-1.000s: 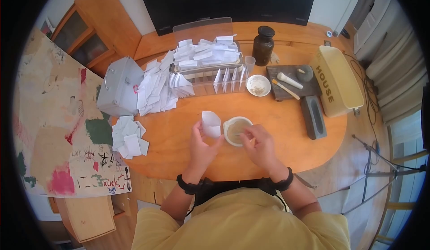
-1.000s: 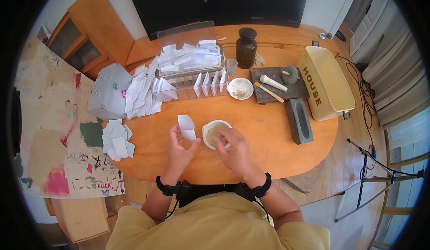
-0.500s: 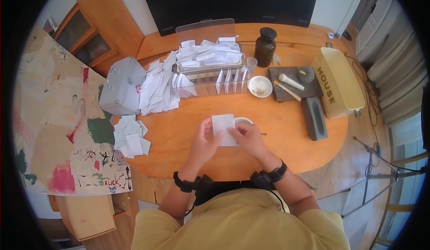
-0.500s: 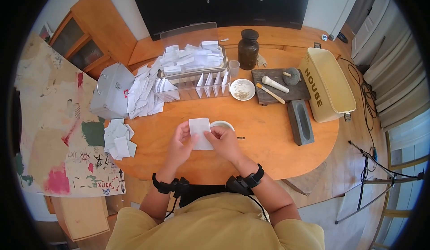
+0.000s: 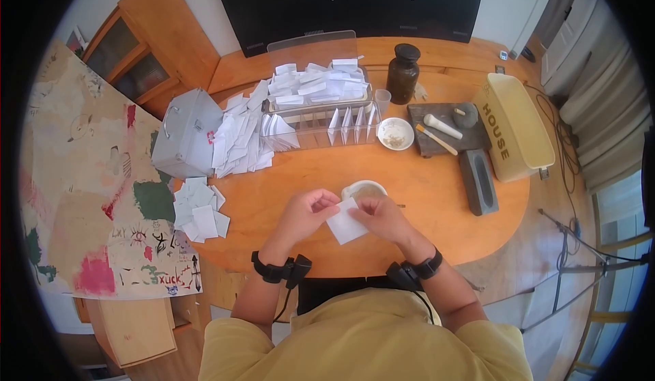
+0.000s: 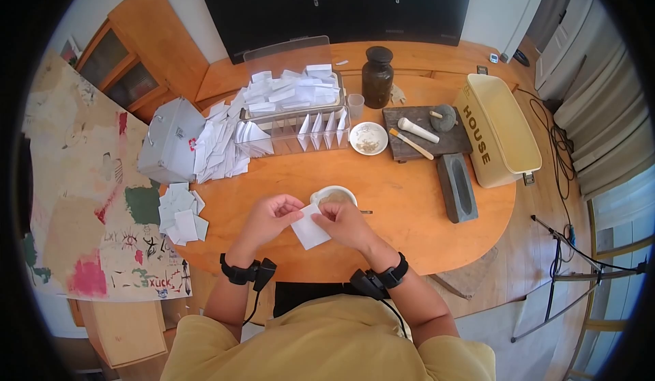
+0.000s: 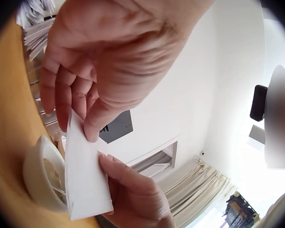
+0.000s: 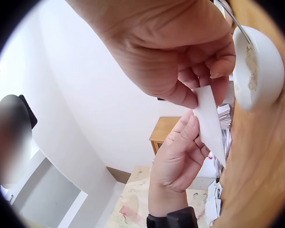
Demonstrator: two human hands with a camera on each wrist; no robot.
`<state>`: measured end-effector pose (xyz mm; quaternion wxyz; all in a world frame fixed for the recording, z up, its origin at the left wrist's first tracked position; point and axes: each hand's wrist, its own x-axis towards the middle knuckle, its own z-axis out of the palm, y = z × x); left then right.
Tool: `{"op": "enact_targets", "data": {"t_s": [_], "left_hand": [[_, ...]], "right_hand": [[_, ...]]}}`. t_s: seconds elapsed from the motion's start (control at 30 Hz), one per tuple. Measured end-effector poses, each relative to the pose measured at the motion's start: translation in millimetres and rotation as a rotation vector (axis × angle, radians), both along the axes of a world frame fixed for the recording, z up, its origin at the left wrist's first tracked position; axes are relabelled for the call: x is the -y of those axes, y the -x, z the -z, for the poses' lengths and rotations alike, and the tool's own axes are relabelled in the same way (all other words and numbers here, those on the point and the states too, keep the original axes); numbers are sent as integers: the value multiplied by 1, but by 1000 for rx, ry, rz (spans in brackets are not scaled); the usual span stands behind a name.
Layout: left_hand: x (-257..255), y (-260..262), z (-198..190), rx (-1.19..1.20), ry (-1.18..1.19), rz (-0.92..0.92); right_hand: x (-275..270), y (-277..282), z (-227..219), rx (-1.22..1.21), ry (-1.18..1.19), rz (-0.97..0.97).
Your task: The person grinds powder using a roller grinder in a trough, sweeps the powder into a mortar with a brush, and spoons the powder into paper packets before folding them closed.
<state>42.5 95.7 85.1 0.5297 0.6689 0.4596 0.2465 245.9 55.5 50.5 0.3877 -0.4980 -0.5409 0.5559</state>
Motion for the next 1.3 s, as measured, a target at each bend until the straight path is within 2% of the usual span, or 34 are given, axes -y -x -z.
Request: {"op": "enact_targets", "data": {"t_s": [0.07,0.17,0.27,0.4,0.5,0.6,0.73,0.9,1.1,1.2,1.3], "left_hand": [[-3,1,-5,-86,-15,86],[-17,1,-29,-207,-49,188],[-49,2,-42,-307,-224,98],[-111,2,-44,-351,-543,-160],[-144,-9,-52,-469,-681,-299],[-166,-22,-53,-524,-618,-307],[-190,-31,-44,-622,-713,-262],[-205,-39,-40,-731,-768,-274],[-187,-53,-31,-815,-851,-253],[-184,-56,-19,-759,-878,-237],[-183,-58,-8,-670,-846,-305]], "right_hand": [[2,-2,0,48,-43,-4],[11,-2,-12,180,-94,123],[20,-12,-18,230,-177,253],[34,-29,-24,216,-212,377],[42,-41,-25,243,-200,418],[49,-47,-25,267,-155,428],[56,-50,-20,244,-118,454],[58,-52,-15,219,-99,460],[57,-55,-11,190,-96,459],[57,-55,-10,210,-112,458],[57,-56,-9,223,-119,461]]}}
